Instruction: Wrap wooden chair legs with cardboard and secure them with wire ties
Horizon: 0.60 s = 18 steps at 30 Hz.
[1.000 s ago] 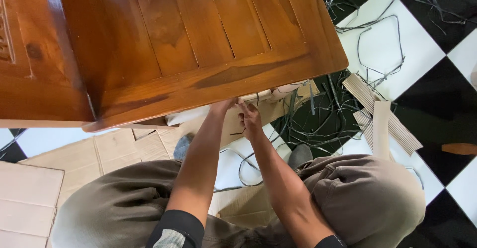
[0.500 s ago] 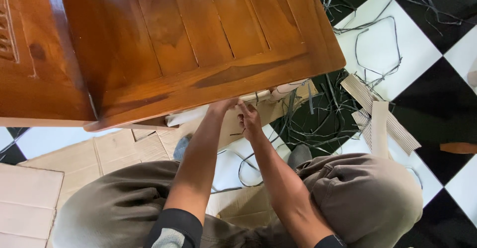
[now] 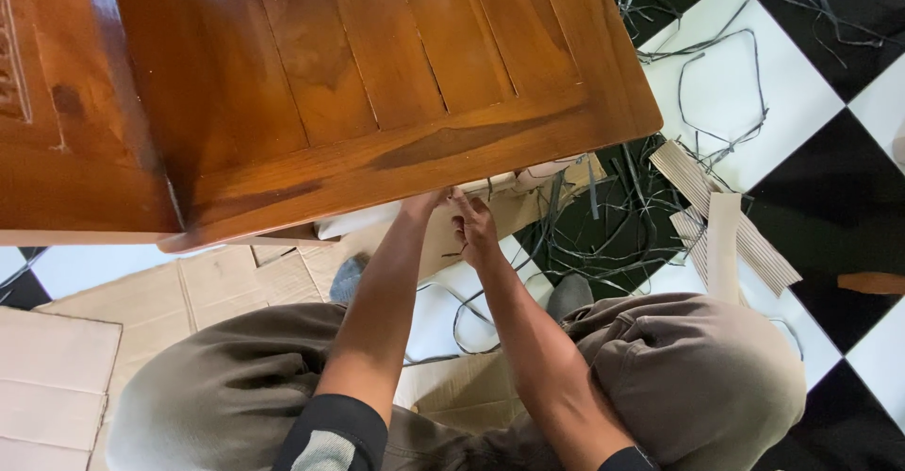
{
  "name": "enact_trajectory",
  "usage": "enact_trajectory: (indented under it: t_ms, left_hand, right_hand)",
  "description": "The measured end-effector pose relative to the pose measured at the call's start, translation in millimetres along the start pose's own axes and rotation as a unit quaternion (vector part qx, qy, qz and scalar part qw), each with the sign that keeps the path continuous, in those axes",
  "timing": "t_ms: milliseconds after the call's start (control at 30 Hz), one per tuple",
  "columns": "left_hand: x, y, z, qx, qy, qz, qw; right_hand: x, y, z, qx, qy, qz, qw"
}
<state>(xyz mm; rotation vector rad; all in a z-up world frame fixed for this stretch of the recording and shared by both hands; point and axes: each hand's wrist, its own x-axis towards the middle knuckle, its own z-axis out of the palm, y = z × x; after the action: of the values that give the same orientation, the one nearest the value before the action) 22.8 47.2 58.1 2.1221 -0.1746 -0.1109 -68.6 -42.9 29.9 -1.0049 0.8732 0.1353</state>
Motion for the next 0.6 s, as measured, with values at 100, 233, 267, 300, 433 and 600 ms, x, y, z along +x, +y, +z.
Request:
enact_trajectory:
  t_ms: [100,233,267,300,433,600]
  left_hand:
    - [-4,-13,2,-0.004,-0.001,-0.003,1.0]
    - [-8,-24,2,-0.01,-0.002,-0.006,1.0]
    - [-9,-29,4,-0.012,-0.001,-0.006,1.0]
    - [-10,-34,4,-0.013,-0.001,-0.007,1.0]
    - [-15,-66,14,-0.016,0.001,-0.008,1.0]
    - [-43,-38,-2,-0.037,0.002,0.043,0.998]
  right_hand:
    - [8,11,-3,-0.004,0.01,-0.011,1.0]
    - [10,13,-3,-0.008,0.012,-0.032,0.999]
    - [14,18,-6,-0.015,0.021,-0.036,0.999]
    - [18,22,-9,-0.021,0.03,-0.039,0.999]
    - [10,13,-5,-0.041,0.022,-0.044,0.998]
    - [27,28,-10,-0.051,0.041,-0.049,0.997]
